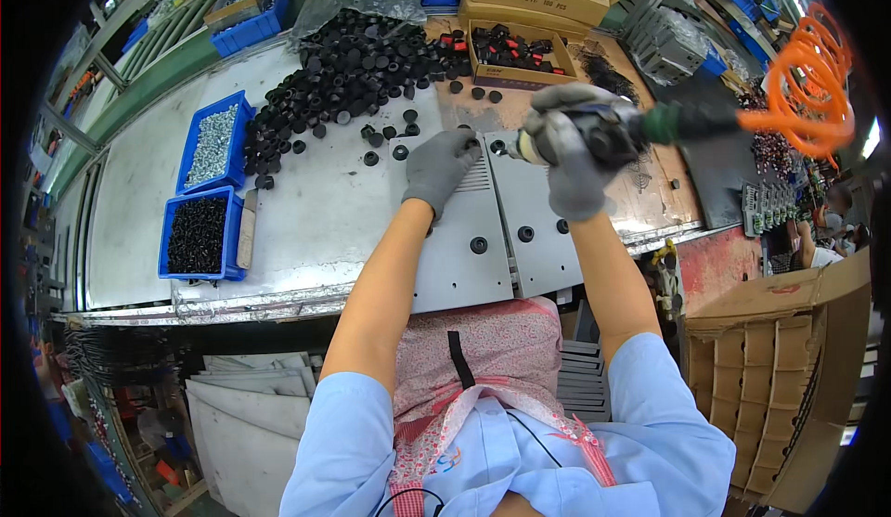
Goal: The person assembles a metal casing by attaching a cooling fan and plastic components with screws. The screws are fastened using an electric screwdriver.
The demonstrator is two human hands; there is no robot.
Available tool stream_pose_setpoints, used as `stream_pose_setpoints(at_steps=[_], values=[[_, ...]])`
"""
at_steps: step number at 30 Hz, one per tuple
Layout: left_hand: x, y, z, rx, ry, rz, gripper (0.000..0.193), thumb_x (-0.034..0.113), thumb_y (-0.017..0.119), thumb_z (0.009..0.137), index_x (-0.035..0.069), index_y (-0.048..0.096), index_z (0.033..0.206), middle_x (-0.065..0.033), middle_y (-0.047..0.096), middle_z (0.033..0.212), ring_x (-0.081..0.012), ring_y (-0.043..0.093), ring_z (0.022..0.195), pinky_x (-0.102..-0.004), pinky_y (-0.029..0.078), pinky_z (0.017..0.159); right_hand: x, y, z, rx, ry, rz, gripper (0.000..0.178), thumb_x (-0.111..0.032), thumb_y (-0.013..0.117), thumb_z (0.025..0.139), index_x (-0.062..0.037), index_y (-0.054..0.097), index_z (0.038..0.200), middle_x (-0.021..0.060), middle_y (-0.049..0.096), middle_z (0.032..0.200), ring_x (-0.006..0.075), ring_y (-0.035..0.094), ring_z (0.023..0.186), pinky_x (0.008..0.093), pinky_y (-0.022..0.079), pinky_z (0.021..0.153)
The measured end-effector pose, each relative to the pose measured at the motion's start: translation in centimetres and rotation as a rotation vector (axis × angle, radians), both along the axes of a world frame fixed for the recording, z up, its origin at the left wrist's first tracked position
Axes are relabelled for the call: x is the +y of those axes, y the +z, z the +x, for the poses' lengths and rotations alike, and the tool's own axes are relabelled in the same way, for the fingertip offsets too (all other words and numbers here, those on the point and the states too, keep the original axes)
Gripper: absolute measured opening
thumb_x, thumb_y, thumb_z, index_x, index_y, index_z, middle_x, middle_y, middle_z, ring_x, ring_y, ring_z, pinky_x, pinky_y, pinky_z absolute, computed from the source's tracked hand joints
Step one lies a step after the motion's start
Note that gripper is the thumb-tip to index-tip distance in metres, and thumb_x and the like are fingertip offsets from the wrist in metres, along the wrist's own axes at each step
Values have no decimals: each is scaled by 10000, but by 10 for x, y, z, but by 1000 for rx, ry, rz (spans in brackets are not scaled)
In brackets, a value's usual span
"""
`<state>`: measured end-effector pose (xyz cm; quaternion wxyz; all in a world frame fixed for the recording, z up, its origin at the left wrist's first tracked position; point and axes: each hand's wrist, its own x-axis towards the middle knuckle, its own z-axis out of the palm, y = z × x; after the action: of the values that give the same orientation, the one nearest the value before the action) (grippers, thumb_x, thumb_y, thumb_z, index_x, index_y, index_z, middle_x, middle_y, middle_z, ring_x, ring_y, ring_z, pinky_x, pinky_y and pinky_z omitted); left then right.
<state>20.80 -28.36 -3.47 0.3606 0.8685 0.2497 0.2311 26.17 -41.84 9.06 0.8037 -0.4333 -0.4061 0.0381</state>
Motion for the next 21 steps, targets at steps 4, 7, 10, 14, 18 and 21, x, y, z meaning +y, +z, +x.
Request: stream_pose_setpoints(at_steps=[4,7,10,14,18,21], values=[[-2,4,-4,141,-8,59,282,333,604,782,185,618,1021,-37,637,961,-233,614,843,-340,480,713,42,-29,20,37,-5,-64,166,80,568,724,7,571,874,63,605,772,105,580,646,233,483,575],[-4,2,0,162,2,53,274,344,597,783,206,622,1019,-33,632,956,-242,612,849,-354,479,712,58,-51,35,113,20,-141,158,88,560,726,4,574,859,54,601,762,98,572,633,225,473,573],[-3,4,0,169,-1,85,256,356,580,793,215,628,1001,-31,633,937,-247,613,836,-360,480,703,66,-57,39,137,12,-135,161,80,539,742,-1,556,880,78,597,753,120,574,605,227,465,521],[-2,10,1,253,-13,96,243,371,564,802,217,635,976,-43,636,903,-253,615,819,-363,481,687,69,-53,40,170,26,-185,186,69,518,752,-6,534,921,118,594,762,156,586,607,244,476,517],[0,8,5,304,-6,88,238,370,565,800,221,636,972,-49,636,897,-254,615,819,-363,481,681,73,-58,45,167,49,-175,179,64,524,748,-2,542,913,122,597,766,160,589,613,255,483,532],[-1,8,6,311,-7,83,245,373,570,795,222,635,976,-48,636,908,-253,614,825,-360,481,686,71,-58,46,157,60,-175,182,64,526,747,-1,548,915,117,601,772,157,589,615,250,483,538]])
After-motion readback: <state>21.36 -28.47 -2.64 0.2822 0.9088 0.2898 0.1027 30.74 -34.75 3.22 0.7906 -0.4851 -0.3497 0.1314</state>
